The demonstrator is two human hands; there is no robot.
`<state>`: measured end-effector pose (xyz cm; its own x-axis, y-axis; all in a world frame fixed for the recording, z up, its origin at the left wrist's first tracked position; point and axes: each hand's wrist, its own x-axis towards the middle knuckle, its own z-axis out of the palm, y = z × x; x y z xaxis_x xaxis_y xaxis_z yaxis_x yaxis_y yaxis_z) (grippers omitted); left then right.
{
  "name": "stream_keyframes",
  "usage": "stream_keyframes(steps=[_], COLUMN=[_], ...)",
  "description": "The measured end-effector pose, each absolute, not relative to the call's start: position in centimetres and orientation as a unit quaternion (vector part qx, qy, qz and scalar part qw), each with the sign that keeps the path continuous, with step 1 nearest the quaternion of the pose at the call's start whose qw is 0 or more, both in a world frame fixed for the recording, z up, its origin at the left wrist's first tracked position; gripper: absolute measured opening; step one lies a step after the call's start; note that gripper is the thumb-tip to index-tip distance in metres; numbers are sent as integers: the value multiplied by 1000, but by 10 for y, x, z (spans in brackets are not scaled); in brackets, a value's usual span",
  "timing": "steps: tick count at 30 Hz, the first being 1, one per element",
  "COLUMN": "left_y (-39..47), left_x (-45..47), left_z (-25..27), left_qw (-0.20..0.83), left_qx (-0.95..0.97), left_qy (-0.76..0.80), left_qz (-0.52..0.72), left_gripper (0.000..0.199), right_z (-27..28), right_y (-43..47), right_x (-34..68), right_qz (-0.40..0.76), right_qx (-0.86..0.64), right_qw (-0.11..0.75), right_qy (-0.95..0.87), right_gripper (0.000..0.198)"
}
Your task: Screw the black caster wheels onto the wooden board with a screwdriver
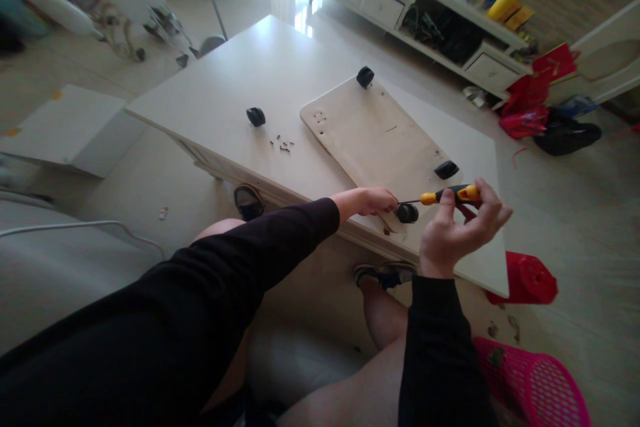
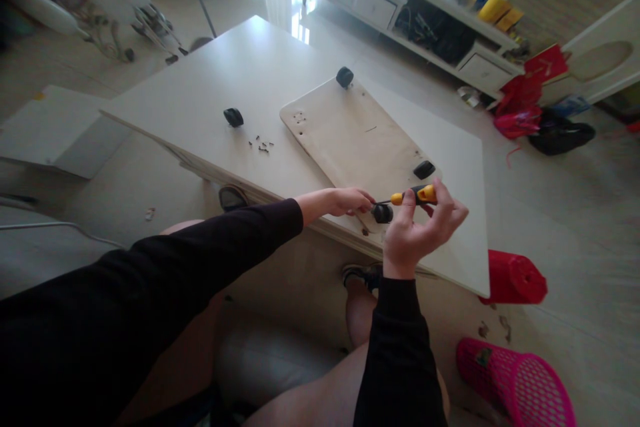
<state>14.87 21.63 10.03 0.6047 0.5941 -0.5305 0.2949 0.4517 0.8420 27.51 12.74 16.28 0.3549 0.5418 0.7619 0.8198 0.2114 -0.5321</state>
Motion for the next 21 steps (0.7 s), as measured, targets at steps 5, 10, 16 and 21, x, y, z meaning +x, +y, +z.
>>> stream_keyframes(steps=[5,10,16,21], left_y=[217,218,217,217], left_x=[150,150,150,150], left_z=[98,98,98,97], left_qw=[738,742,739,737], left_qx=[510,505,512,515], left_qy=[430,430,427,426], left_qz=[103,99,99,100], left_gripper=[35,29,33,38], right_z=[164,165,164,164], right_y=[126,127,126,128], right_x=[272,272,270,271], right_qz=[-81,-117,-73,-134], right_qx=[-583,-627,-588,-631], right_qw=[564,538,576,539], right_qy=[-579,-551,-564,-542], right_gripper=[50,50,50,48])
